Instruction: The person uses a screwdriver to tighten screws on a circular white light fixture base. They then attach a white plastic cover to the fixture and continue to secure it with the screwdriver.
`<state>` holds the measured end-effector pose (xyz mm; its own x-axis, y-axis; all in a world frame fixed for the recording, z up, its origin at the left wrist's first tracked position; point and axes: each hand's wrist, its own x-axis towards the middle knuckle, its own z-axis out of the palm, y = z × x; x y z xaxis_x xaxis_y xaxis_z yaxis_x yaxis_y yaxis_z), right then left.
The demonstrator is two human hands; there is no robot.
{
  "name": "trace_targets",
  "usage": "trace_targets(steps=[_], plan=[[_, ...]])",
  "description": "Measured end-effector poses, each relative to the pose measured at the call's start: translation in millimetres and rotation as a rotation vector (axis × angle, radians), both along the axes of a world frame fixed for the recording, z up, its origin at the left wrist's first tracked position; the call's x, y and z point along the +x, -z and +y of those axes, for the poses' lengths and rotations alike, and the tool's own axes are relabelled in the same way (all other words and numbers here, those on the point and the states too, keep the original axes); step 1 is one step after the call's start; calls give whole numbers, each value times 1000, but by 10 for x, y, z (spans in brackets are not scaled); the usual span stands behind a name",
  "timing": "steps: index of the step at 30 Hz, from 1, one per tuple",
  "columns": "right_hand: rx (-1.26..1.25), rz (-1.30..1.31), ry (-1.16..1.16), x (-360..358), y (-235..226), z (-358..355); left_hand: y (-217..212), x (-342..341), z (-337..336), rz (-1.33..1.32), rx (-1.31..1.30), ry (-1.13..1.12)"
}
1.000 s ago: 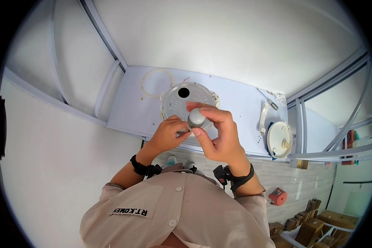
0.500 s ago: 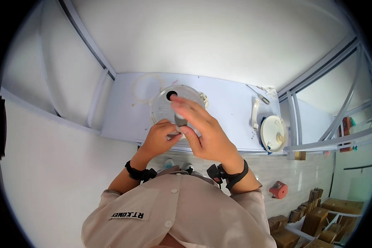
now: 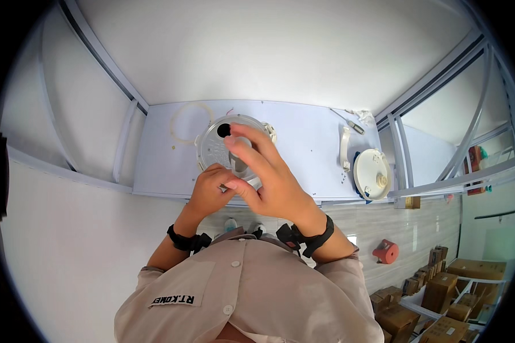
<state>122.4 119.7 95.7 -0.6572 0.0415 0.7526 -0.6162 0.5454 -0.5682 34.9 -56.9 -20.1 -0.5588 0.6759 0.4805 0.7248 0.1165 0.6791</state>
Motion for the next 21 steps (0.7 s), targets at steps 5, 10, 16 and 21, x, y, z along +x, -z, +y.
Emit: trace_targets(steps=[5, 10, 16, 21], plan=[[131, 40, 52, 12, 126, 38, -10, 14, 9, -5, 17, -8], [169, 180, 229, -13, 232, -85, 1, 31, 31, -9, 59, -21], [97, 78, 125, -18, 142, -95, -11, 51, 41, 21, 109, -19], [-2, -113, -116, 17, 9, 14, 28, 52, 10, -13, 48, -28]])
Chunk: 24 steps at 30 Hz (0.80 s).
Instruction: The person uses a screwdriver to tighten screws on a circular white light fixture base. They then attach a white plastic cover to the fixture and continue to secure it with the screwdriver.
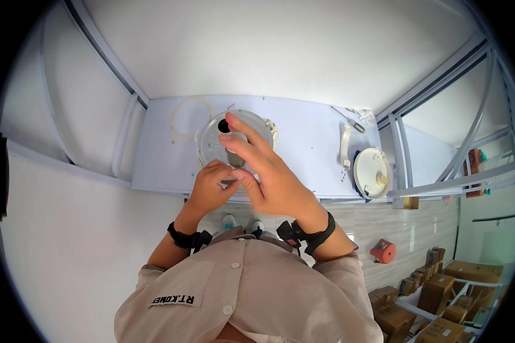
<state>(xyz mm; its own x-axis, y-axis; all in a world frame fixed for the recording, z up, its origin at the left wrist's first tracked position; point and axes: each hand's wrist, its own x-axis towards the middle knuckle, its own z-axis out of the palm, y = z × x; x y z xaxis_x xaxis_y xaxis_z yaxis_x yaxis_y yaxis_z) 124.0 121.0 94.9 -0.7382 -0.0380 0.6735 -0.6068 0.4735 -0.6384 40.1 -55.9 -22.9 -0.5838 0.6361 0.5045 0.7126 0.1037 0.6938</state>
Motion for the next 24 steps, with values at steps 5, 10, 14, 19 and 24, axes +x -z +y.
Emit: trace_targets(steps=[5, 10, 14, 19, 24], plan=[[59, -81, -88, 44, 10, 123, -73, 20, -14, -21, -34, 3], [64, 50, 50, 42, 105, -2, 0, 9, -4, 17, -23, -13], [51, 83, 172, 76, 149, -114, 42, 9, 14, 58, 35, -24], [53, 123, 231, 91, 232, -169, 94, 5, 25, 83, 43, -33], [-213, -106, 65, 128, 162, -157, 92, 9, 12, 71, 50, -18]])
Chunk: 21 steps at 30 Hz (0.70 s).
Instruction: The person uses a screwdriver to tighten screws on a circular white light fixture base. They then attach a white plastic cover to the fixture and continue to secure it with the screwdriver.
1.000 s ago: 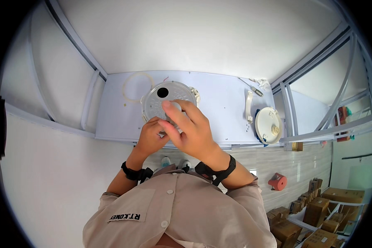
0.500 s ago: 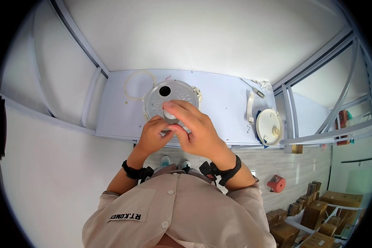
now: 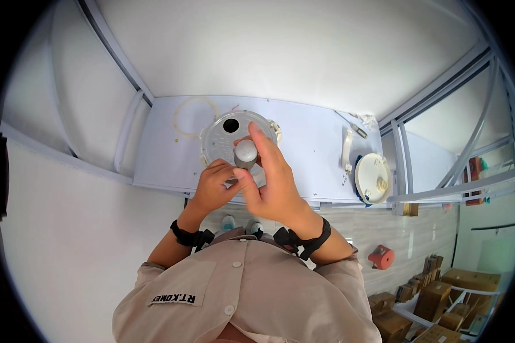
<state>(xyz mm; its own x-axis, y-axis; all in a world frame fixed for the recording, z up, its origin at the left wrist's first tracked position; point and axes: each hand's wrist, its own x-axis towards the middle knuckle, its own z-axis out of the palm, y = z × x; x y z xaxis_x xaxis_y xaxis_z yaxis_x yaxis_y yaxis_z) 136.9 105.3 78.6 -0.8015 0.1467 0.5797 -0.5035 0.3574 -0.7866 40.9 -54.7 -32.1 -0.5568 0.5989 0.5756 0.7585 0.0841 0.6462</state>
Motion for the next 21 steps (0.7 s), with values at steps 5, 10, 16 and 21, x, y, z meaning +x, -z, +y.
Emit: trace_targets(steps=[5, 10, 16, 21], plan=[[-102, 125, -57, -23, -91, 41, -61, 11, 4, -1, -1, -10], [-120, 115, -94, 21, -190, 261, -48, -13, -17, -30, 7, 17], [294, -204, 69, 10, 233, 178, -87, -7, -44, -37, -7, 19], [343, -269, 64, 14, 767, 190, -193, -45, -184, 65, -17, -65]])
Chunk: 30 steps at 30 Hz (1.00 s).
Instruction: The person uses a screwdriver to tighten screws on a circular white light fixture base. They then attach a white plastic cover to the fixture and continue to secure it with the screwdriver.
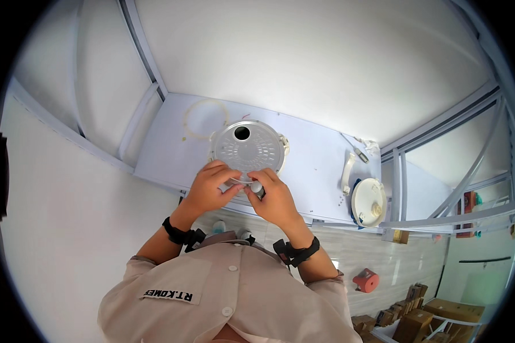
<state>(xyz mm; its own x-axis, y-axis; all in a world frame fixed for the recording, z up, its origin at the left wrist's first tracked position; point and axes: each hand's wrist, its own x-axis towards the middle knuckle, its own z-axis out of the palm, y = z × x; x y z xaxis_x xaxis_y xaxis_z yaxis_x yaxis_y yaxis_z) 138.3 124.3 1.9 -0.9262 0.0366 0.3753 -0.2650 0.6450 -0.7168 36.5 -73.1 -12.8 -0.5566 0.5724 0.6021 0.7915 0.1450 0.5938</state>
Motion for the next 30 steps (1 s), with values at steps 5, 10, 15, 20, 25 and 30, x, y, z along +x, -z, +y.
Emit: trace_targets(steps=[5, 10, 15, 20, 25, 30], plan=[[52, 34, 63, 7, 174, -9, -63, -273, -236, 132, -119, -126], [182, 17, 172, 31, 171, -89, -69, -411, -369, 211, -244, -103], [193, 36, 214, 19, 172, 87, -118, -398, -331, 158, -217, -62], [139, 7, 207, 60, 178, 464, -115, -386, -274, 115, -208, -37], [36, -41, 187, 65, 147, 717, -95, -352, -144, 126, -196, -4], [2, -21, 168, 134, 160, 693, 11, -360, -17, 124, -206, 4]])
